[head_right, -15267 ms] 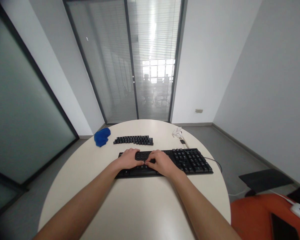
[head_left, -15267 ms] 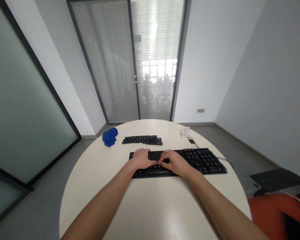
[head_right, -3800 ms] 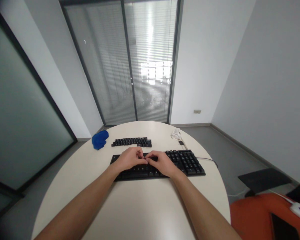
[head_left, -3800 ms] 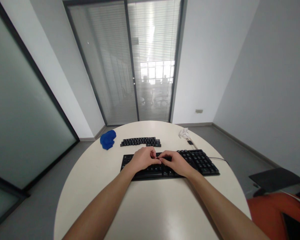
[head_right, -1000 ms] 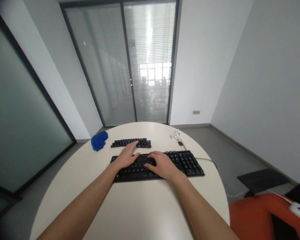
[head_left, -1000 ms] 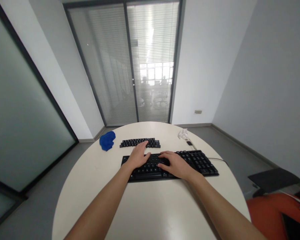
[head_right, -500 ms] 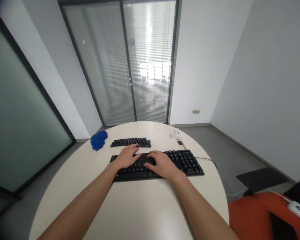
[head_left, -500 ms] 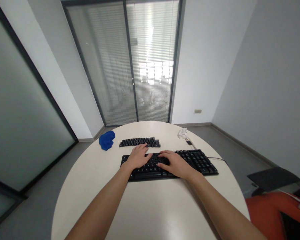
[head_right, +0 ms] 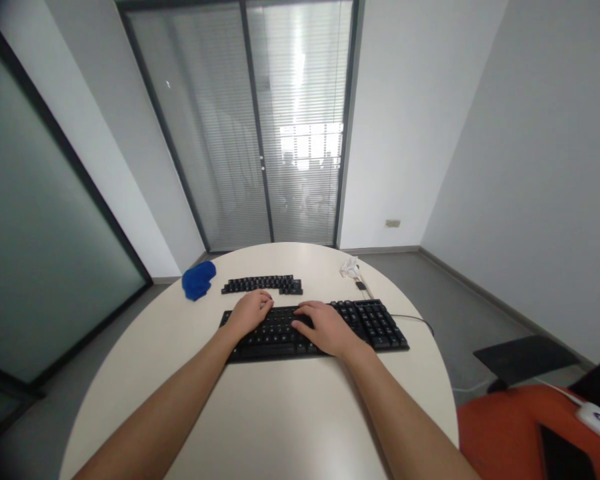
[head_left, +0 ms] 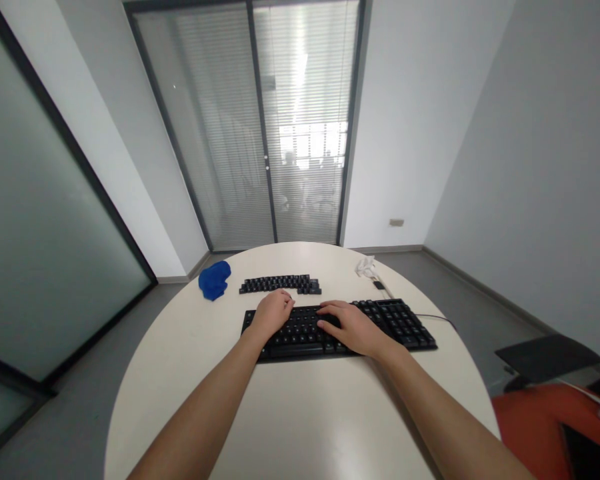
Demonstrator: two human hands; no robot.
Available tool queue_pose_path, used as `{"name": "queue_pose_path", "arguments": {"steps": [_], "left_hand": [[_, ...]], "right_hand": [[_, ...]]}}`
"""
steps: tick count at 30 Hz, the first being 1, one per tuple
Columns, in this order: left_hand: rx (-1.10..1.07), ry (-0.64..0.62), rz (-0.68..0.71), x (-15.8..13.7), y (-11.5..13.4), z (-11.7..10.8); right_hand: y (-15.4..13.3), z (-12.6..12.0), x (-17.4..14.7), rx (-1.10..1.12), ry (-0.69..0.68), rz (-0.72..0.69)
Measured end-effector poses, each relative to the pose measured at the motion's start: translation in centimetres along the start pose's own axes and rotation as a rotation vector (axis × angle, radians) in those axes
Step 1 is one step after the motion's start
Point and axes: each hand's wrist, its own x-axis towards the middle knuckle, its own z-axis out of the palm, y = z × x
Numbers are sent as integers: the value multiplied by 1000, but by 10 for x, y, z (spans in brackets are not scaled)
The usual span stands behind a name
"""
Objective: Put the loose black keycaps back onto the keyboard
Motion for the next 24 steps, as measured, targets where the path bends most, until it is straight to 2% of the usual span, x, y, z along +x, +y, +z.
{"name": "queue_pose_path", "arguments": {"steps": [8,14,19,24], "left_hand": [[-100,93,-90,1,3,-6],[-256,136,-54,-1,18,-11],[-409,82,41,-4,34,-10],[-657,-50,17,-3,38,-1]], "right_hand": [[0,-1,0,15,-2,3],[2,4,1,30,43,30],[-1,5,3,49,123,88],[-3,-5,4,117,120,-7]]}}
